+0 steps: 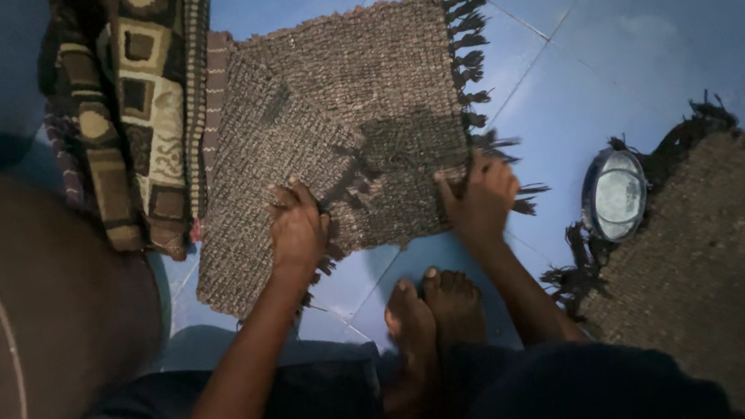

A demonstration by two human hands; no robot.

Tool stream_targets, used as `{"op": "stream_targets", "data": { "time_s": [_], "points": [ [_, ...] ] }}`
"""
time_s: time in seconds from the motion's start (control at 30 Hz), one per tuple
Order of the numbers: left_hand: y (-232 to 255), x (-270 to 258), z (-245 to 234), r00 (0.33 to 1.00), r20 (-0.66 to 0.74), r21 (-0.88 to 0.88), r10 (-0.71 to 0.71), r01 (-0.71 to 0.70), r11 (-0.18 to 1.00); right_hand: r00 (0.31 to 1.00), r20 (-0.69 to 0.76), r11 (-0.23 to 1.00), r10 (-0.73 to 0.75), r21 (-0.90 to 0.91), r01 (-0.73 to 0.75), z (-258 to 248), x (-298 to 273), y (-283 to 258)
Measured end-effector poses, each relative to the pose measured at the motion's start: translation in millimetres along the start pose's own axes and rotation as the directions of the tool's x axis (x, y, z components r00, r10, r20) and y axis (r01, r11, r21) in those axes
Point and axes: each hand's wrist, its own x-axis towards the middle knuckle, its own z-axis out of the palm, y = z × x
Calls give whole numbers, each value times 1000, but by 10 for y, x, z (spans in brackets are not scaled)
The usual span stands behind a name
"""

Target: The person cleans a small rug on the floor using a handheld tool, applying it across the surface and then picking up the rug to shake it.

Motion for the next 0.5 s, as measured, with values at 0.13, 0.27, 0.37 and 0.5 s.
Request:
{"op": "stream_targets", "data": {
  "time_s": [0.13, 0.27, 0.37, 0.5],
  "points": [
    [-125, 68, -133, 997, 62, -163, -54, 64, 985, 992, 128, 962, 0, 271, -35, 202, 18, 62],
    [-624, 202, -110, 981, -192, -471, 1, -93, 877, 1000, 8, 956, -25, 294, 21, 393, 67, 544],
    [-1041, 408, 13, 968, -229, -764, -99, -116, 635, 994, -109, 985, 29, 174, -10, 404, 360, 1113],
    [-1884, 612, 195, 950, 40, -929, -310, 149, 340, 961, -264, 996, 80, -12, -86, -27, 561, 1843]
  ]
}}
